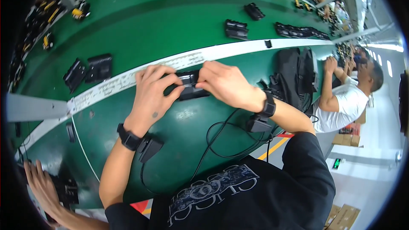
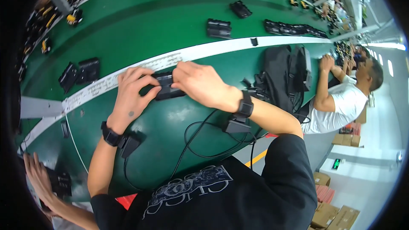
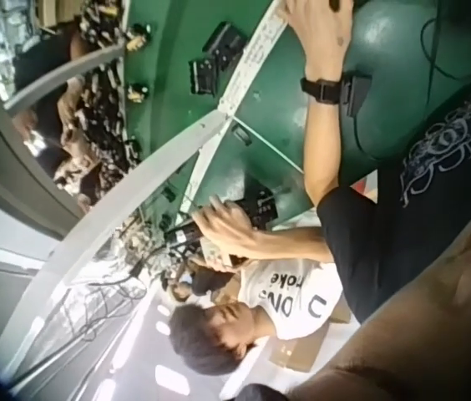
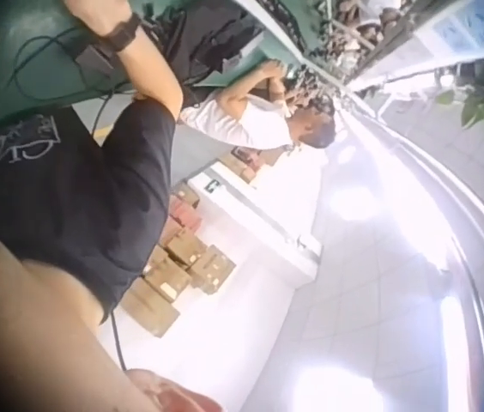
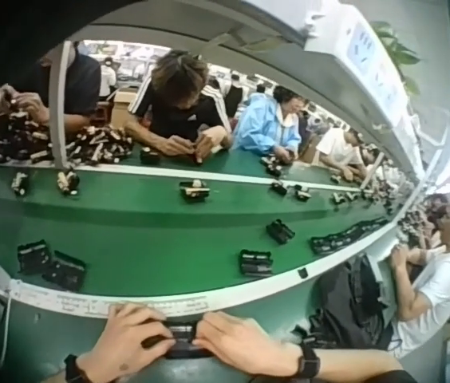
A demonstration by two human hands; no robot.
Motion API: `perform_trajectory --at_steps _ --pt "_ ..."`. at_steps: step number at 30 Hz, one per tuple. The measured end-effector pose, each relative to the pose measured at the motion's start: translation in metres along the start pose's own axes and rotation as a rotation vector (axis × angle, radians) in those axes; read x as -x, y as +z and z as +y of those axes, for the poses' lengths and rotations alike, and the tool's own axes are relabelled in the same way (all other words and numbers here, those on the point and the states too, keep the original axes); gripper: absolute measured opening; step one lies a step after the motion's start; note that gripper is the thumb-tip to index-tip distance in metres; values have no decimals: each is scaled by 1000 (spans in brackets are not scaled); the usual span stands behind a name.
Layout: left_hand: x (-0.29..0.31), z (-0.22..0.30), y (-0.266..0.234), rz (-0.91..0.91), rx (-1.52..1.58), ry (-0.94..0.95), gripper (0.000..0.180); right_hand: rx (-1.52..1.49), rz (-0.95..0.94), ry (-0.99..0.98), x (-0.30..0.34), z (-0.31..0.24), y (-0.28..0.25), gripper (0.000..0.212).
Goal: The person picks up a black plastic housing, inserts a small component into it, and presses the components together by hand. They then place the assembled unit onto a long row of similar units on the table and repeat the process.
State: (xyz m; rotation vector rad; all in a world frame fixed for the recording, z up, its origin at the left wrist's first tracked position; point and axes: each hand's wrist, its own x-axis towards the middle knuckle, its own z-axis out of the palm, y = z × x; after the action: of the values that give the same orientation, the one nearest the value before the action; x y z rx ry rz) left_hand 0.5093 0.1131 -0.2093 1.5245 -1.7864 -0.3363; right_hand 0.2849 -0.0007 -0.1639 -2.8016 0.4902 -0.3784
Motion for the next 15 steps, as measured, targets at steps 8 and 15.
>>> perform_trajectory --at_steps 8,15 --pt "-2 4 2 0 -26 23 13 161 -100 -20 -3 -2 -9 25" --pt "-8 6 7 -12 -50 -8 15 244 -45 17 3 -7 -1 25"
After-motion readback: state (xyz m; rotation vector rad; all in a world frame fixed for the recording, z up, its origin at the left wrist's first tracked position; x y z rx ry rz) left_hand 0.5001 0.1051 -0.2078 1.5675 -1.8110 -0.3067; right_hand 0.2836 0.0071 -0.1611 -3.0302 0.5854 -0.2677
